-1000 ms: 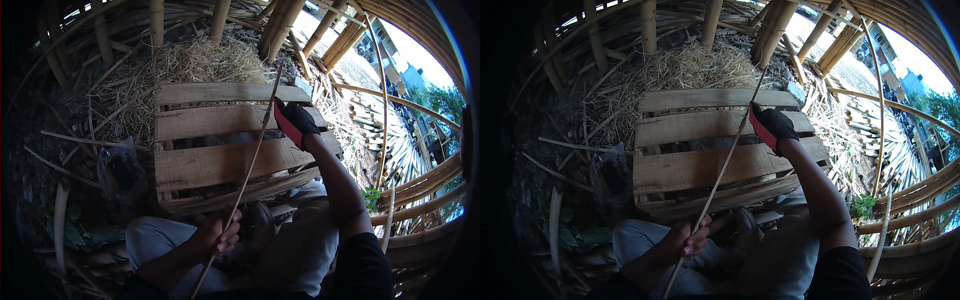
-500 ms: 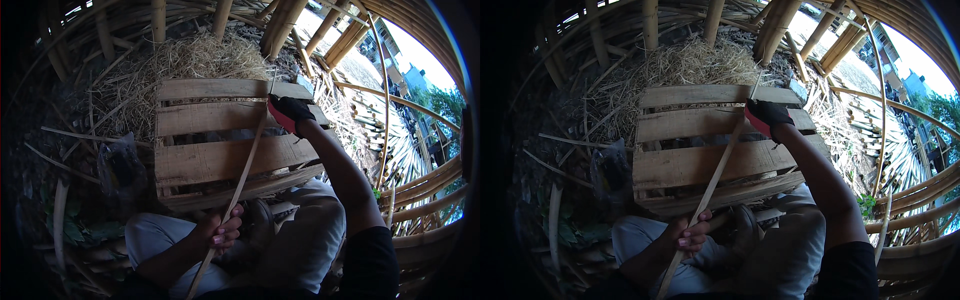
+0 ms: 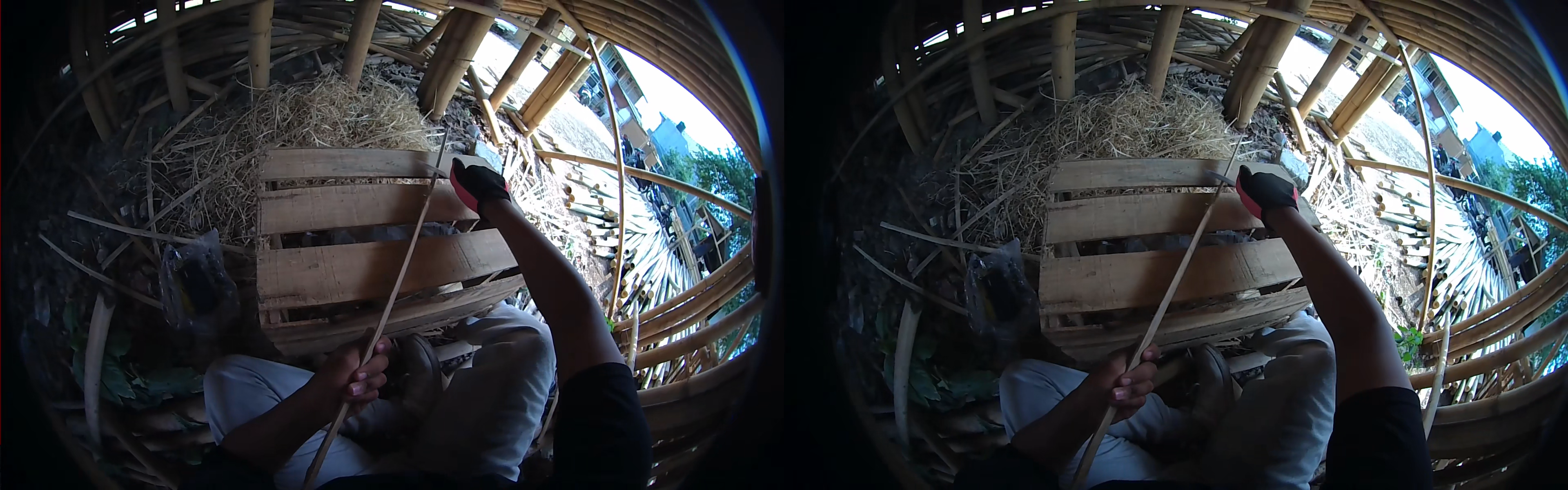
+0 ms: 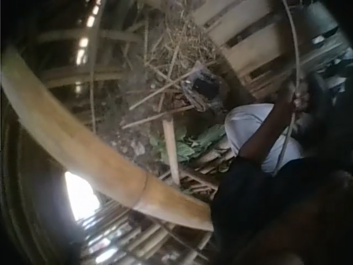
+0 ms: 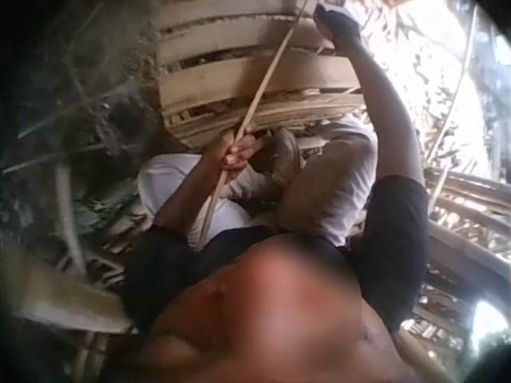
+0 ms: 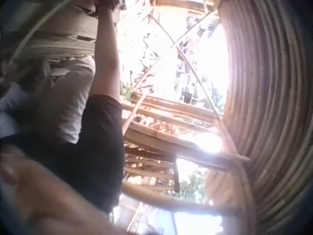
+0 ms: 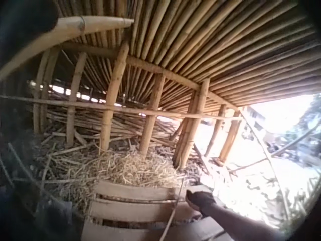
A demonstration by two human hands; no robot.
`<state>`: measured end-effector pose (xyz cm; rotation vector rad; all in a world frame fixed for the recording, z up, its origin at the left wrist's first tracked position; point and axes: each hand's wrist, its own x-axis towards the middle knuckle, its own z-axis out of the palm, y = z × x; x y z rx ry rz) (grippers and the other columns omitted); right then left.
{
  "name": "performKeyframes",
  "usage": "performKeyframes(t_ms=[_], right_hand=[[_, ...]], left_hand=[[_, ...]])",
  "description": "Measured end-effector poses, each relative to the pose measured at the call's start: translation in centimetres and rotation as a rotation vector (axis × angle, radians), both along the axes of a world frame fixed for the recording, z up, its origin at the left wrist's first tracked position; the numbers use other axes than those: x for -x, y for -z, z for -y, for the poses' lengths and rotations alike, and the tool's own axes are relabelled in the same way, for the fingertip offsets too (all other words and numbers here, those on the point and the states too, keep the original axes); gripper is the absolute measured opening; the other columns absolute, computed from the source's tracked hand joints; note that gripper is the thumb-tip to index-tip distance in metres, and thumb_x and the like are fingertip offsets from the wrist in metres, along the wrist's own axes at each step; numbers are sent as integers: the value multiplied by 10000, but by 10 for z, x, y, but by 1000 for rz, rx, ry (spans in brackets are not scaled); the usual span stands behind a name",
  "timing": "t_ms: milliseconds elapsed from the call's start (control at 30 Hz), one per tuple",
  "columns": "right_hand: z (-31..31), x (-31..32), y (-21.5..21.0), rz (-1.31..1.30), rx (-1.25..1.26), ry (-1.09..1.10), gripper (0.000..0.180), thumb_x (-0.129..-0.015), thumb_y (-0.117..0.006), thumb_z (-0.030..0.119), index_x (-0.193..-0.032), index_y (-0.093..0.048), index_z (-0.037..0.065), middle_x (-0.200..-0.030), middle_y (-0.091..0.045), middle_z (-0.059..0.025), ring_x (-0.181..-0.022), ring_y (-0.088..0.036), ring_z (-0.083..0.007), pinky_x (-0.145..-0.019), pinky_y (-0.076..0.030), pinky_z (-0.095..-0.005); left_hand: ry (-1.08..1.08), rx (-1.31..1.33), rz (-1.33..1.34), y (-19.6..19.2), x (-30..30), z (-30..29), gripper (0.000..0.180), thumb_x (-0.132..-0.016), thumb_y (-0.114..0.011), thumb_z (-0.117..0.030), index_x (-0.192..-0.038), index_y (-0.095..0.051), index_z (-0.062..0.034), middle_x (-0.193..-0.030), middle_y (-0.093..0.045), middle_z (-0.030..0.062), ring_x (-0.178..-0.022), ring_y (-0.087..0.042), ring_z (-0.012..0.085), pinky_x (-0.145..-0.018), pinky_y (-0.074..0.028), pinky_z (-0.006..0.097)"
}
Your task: The person sits on the ground and uses a knife to shave a long thin bamboo stick, repeatedly scraping along its length to remove the outer layer. The person holds the stick with the left hand and scrapes with the right hand, rotating the stick periodically to work on different sides.
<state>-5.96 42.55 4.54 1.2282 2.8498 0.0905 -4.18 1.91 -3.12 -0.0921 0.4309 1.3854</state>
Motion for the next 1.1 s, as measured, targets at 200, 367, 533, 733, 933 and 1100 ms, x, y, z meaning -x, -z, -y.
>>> performKeyframes(t_ms=[200,367,533,733,933,1100], right_hand=[[48,-12,-29,-204,445,217,715,-1019,-369,607,-1009,-733,-9,-968,-734,-183,-981,-711,-293,-931,-514,-400],[79,-47,-4,-456,616,-115,489,-1035,-505,487,-1018,-731,54,-858,-665,-103,-811,-598,-174,-791,-499,-353],[178,-74,-16,-322,355,-381,398,-1006,-556,459,-1097,-741,119,-897,-712,-203,-863,-693,-405,-744,-531,-464],[222,-94,0,-126,236,-342,539,-1046,-433,470,-839,-761,95,-625,-663,-174,-553,-650,-396,-573,-497,-523],[226,-90,-1,-20,45,-554,509,-1064,-397,408,-879,-757,98,-597,-660,-140,-518,-642,-371,-527,-500,-493],[179,-71,3,37,-207,-470,471,-1070,-387,410,-978,-738,109,-647,-678,-162,-527,-647,-380,-500,-496,-490]], left_hand=[[12,-4,-83,2,0,2,302,-1102,-384,-422,-978,-440,-152,-539,-346,-62,-367,-345,47,-331,-274,209],[29,14,-165,3,0,1,305,-1103,-379,-425,-958,-449,-166,-534,-348,-63,-367,-347,53,-336,-278,210],[16,2,-205,-1,2,4,359,-1107,-338,-461,-957,-464,-160,-524,-359,-51,-355,-355,65,-319,-268,223],[-21,33,-303,-2,1,3,432,-1110,-269,-485,-944,-469,-141,-507,-359,-26,-339,-347,84,-308,-270,241],[-65,64,-367,-7,-3,5,413,-1109,-297,-470,-963,-462,-120,-505,-370,-13,-336,-362,87,-303,-292,243],[-120,66,-500,-11,-6,3,376,-1115,-320,-420,-998,-469,-95,-519,-400,-8,-355,-388,82,-322,-317,237]])
